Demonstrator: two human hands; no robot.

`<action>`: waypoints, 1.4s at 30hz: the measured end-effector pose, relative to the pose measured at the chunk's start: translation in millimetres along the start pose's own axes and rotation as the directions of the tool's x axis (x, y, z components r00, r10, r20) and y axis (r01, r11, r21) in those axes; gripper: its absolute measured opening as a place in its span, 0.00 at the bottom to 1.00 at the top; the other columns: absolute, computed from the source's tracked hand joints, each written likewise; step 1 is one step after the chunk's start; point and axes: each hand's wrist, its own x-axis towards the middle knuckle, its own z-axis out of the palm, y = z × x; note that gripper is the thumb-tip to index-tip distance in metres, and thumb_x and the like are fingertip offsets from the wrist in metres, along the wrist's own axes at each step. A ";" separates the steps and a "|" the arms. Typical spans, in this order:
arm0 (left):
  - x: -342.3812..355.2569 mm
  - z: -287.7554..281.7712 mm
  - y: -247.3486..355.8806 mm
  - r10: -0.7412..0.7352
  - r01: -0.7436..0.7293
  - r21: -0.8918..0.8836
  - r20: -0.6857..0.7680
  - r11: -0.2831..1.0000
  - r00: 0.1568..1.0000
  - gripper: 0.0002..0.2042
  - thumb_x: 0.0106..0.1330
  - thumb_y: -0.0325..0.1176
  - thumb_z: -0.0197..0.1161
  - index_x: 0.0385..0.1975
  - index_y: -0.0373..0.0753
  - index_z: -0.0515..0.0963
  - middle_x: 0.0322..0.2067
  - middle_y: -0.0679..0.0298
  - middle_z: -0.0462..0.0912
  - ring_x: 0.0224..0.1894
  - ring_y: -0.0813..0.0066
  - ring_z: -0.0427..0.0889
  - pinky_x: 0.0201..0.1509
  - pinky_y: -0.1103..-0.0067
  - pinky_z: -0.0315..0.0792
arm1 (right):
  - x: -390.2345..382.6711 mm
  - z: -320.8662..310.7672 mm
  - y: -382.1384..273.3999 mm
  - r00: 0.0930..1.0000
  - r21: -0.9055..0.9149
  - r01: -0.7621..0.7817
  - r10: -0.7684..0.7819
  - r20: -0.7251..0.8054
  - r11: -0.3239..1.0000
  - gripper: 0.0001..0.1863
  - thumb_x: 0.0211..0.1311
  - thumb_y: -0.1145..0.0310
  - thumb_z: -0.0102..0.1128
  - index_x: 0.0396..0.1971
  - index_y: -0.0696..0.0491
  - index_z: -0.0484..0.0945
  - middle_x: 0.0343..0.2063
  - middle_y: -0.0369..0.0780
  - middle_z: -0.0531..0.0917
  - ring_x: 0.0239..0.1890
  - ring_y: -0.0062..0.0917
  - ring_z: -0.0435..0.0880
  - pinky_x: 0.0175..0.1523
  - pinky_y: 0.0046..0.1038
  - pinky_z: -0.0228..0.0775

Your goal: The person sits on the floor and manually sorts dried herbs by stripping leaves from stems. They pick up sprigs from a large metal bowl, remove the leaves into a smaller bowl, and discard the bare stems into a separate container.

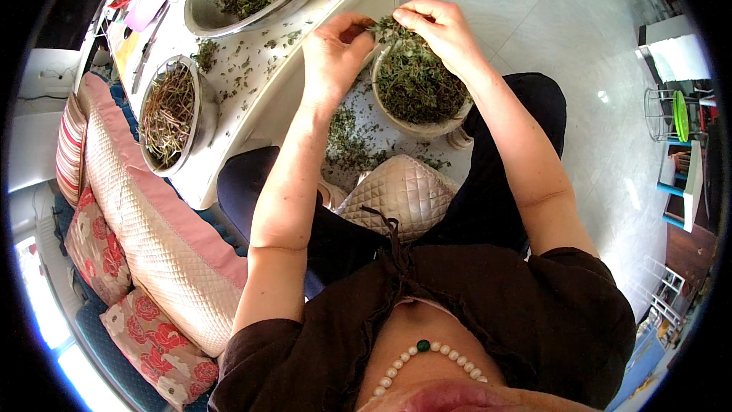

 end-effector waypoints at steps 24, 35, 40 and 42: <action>-9.2 10.9 -10.8 0.003 -0.006 -0.042 -0.074 0.999 0.997 0.07 0.49 0.22 0.63 0.29 0.31 0.79 0.21 0.64 0.79 0.23 0.82 0.76 0.29 0.83 0.71 | -0.4 11.7 7.6 0.993 0.093 -0.101 0.094 0.075 0.991 0.09 0.62 0.67 0.58 0.33 0.59 0.80 0.23 0.27 0.76 0.25 0.08 0.69 0.27 0.14 0.59; -4.3 1.7 -13.8 -0.086 0.090 -0.023 0.122 0.996 0.989 0.07 0.49 0.24 0.58 0.28 0.31 0.77 0.20 0.56 0.78 0.22 0.78 0.75 0.30 0.80 0.70 | -4.1 13.7 -3.3 0.998 -0.044 0.010 -0.008 0.055 0.999 0.10 0.61 0.63 0.60 0.31 0.56 0.78 0.19 0.27 0.72 0.21 0.08 0.64 0.24 0.16 0.56; -7.7 2.9 -2.1 0.034 -0.048 0.152 0.093 0.987 0.995 0.07 0.49 0.25 0.58 0.28 0.31 0.76 0.18 0.56 0.77 0.21 0.77 0.75 0.28 0.78 0.70 | -2.7 12.0 2.2 0.993 -0.043 -0.054 0.059 0.104 0.998 0.10 0.59 0.63 0.61 0.29 0.55 0.79 0.17 0.25 0.70 0.19 0.07 0.61 0.20 0.15 0.50; -8.4 5.3 1.7 0.159 -0.174 0.276 0.076 0.945 0.984 0.08 0.50 0.23 0.56 0.29 0.30 0.77 0.18 0.65 0.77 0.22 0.84 0.72 0.26 0.82 0.67 | -1.7 8.6 1.4 0.987 -0.057 -0.071 0.079 0.138 0.996 0.10 0.59 0.63 0.62 0.29 0.55 0.79 0.18 0.25 0.71 0.20 0.07 0.63 0.21 0.14 0.53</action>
